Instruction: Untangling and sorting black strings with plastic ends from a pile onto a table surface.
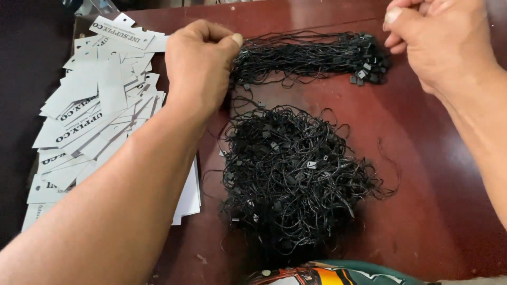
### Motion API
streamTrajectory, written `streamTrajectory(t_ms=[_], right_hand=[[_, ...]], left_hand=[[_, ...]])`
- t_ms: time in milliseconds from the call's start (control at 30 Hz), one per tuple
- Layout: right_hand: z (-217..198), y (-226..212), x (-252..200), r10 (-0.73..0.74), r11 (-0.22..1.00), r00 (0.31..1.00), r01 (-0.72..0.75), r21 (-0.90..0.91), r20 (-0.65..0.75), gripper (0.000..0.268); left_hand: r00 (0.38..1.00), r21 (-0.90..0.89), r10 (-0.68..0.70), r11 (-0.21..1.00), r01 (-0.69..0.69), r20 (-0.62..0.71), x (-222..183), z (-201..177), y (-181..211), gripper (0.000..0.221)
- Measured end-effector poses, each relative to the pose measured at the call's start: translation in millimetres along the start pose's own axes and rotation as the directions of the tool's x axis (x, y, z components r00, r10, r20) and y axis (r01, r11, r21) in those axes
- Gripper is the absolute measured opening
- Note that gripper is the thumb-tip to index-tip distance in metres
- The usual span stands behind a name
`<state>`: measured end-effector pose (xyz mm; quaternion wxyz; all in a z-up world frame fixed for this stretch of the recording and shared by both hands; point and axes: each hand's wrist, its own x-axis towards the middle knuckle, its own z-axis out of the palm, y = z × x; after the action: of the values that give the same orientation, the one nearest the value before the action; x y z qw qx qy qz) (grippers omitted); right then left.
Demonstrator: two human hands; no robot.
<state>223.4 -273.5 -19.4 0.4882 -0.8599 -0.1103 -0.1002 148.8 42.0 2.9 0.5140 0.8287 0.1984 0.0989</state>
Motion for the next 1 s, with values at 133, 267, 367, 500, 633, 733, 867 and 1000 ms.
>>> streamTrajectory(t_ms=[133, 267, 367, 500, 633, 733, 867, 1000], right_hand=[[0, 31, 7, -0.036, 0.998, 0.998, 0.033, -0.057, -0.045, 0.027], [4, 33, 5, -0.115, 0.993, 0.993, 0.115, 0.003, 0.022, 0.031], [10, 32, 6, -0.003, 1.000, 1.000, 0.003, -0.022, 0.013, 0.029], [13, 22, 3, 0.039, 0.994, 0.999, -0.037, -0.106, 0.018, 0.020], [14, 26, 1, 0.036, 0.995, 0.999, -0.034, -0.089, 0.026, 0.020], [16, 28, 3, 0.066, 0.995, 0.998, -0.064, -0.071, 0.023, 0.019], [16, 31, 3, 0.019, 0.994, 1.000, -0.018, -0.110, 0.009, 0.016], [15, 31, 7, 0.101, 0.993, 0.993, -0.105, -0.061, -0.065, 0.017]], left_hand=[[0.995, 0.168, 0.097, 0.981, -0.100, 0.021, 25, 16, -12, 0.017], [0.963, 0.361, 0.268, 0.898, -0.250, 0.001, 41, 27, -29, 0.015], [0.966, 0.382, 0.260, 0.891, -0.244, 0.012, 43, 28, -35, 0.011], [0.957, 0.397, 0.290, 0.878, -0.267, 0.004, 46, 27, -41, 0.010], [0.962, 0.422, 0.274, 0.869, -0.258, 0.026, 46, 27, -41, 0.013], [0.961, 0.472, 0.271, 0.840, -0.267, 0.061, 48, 27, -40, 0.012], [0.939, 0.517, 0.334, 0.792, -0.325, 0.078, 48, 30, -43, 0.011], [0.947, 0.498, 0.307, 0.810, -0.310, 0.089, 44, 24, -37, 0.026]])
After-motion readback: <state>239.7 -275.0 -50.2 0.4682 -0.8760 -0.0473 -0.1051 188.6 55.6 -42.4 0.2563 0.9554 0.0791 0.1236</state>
